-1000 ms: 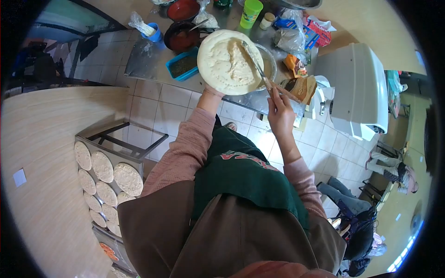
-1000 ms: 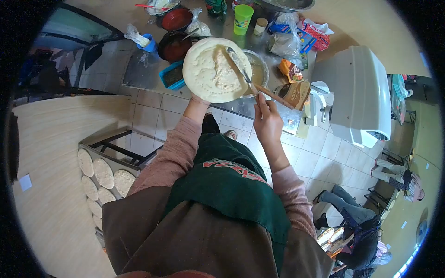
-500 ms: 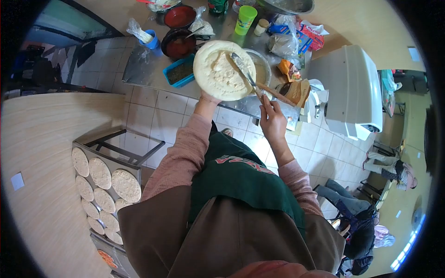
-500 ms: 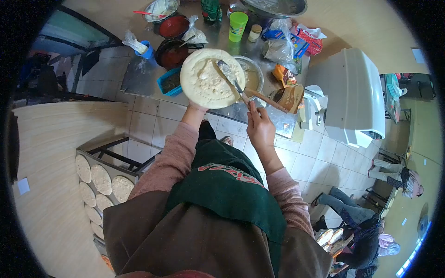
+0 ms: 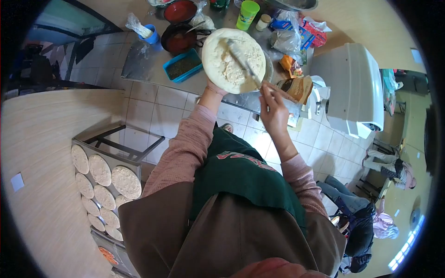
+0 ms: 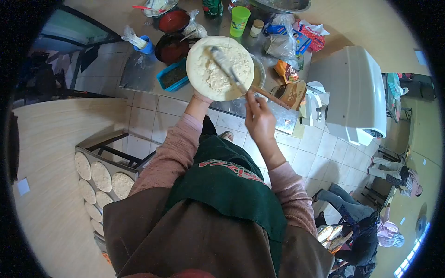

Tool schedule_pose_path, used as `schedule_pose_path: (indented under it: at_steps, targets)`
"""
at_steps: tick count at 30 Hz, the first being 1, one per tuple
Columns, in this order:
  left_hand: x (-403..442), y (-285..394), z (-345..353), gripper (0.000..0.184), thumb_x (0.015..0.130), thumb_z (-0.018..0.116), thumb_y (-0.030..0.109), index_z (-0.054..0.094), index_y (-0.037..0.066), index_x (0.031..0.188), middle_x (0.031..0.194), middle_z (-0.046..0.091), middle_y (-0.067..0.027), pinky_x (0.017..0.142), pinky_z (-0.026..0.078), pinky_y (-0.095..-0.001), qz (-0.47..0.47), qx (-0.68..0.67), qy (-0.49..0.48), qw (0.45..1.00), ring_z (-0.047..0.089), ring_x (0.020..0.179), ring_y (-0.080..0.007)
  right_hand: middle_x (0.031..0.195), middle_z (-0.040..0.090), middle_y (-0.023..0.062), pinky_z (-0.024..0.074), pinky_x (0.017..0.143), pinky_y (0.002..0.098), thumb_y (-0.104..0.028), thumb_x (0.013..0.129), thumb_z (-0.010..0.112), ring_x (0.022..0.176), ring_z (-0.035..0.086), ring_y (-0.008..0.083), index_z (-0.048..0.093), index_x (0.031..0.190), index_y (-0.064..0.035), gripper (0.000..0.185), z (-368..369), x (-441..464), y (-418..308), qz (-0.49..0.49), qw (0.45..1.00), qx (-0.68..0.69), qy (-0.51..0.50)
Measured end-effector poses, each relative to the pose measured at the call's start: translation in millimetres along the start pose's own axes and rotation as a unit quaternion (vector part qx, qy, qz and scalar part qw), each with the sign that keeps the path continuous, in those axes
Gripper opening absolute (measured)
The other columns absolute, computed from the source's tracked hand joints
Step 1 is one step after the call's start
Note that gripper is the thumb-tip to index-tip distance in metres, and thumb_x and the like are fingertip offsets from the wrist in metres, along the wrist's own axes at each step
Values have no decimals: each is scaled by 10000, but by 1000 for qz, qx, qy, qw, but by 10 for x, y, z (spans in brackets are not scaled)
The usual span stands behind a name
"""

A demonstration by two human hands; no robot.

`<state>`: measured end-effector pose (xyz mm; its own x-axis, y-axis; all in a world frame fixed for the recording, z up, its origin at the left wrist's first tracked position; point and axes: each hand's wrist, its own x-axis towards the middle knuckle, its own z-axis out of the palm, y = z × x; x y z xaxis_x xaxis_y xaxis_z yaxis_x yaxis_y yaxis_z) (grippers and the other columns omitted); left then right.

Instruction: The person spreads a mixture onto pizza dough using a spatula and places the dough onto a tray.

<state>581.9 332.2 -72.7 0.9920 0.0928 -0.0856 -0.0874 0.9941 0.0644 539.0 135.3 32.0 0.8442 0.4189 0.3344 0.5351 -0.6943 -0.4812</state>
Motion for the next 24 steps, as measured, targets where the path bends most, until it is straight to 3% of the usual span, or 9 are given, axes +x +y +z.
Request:
schedule_pose_path:
  at_steps: [2, 5, 7, 8, 10, 11, 14, 19, 24]
  targets:
    - [18, 0, 13, 608, 961, 339, 518, 387, 124, 1421, 1423, 445, -99, 1081, 366, -461, 4, 24, 15, 1000, 449, 1283, -285, 873, 614, 83, 519, 544, 371, -92, 830, 671, 632, 633, 267, 627, 1206, -130, 381, 7, -135, -74, -54, 998, -6, -9]
    - [58, 74, -195, 609, 961, 329, 526, 375, 137, 1427, 1444, 421, -95, 1080, 358, -491, -2, 96, 41, 995, 424, 1304, -284, 876, 618, 83, 520, 544, 361, -84, 821, 684, 628, 635, 250, 641, 1187, -129, 371, -110, -230, -194, -56, 997, 20, -43]
    - [98, 144, -499, 621, 957, 322, 536, 366, 137, 1431, 1454, 406, -98, 1083, 350, -511, 67, 447, -82, 888, 413, 1314, -297, 888, 627, 87, 518, 545, 356, -75, 811, 699, 628, 639, 241, 654, 1165, -118, 360, -174, -246, -132, -38, 997, 58, -40]
    - [79, 133, -494, 621, 957, 322, 536, 366, 137, 1431, 1454, 406, -98, 1083, 350, -511, 66, 447, -81, 889, 413, 1314, -297, 897, 631, 89, 515, 545, 354, -63, 809, 703, 632, 643, 237, 660, 1155, -107, 351, -151, -245, -63, -29, 998, 52, -9]
    - [-33, 124, 74, 632, 954, 313, 549, 364, 140, 1434, 1458, 402, -102, 1088, 344, -517, 35, 119, 118, 985, 406, 1320, -312, 901, 634, 91, 512, 539, 353, -67, 819, 693, 632, 644, 239, 655, 1164, -104, 349, -190, -154, 11, 6, 1000, 18, 14]
    - [-9, 161, 6, 636, 953, 309, 555, 365, 142, 1434, 1456, 405, -103, 1082, 349, -520, 15, 83, 78, 993, 410, 1314, -319, 896, 633, 94, 514, 538, 354, -69, 826, 682, 633, 643, 248, 647, 1180, -110, 358, -159, -137, 85, 21, 999, 1, 24]
    - [76, 201, -65, 629, 955, 312, 549, 370, 141, 1431, 1457, 405, -103, 1081, 350, -518, 21, 71, 46, 996, 410, 1314, -319, 896, 631, 94, 517, 540, 351, -79, 830, 679, 637, 642, 256, 640, 1192, -115, 367, -71, -269, 176, 11, 998, -62, 9]
    - [125, 254, 176, 689, 925, 337, 602, 374, 131, 1426, 1447, 415, -113, 1075, 351, -521, 46, 75, 42, 995, 415, 1305, -325, 885, 630, 85, 527, 553, 343, -82, 803, 710, 650, 644, 248, 650, 1187, -128, 391, -231, -492, 33, -34, 998, -21, -47]
    - [22, 280, 327, 698, 920, 341, 608, 364, 139, 1437, 1465, 391, -118, 1090, 331, -526, 42, 126, 104, 986, 392, 1325, -330, 883, 637, 82, 509, 533, 335, -63, 806, 702, 639, 638, 227, 647, 1198, -134, 401, -229, -348, 226, 19, 999, -31, 37]
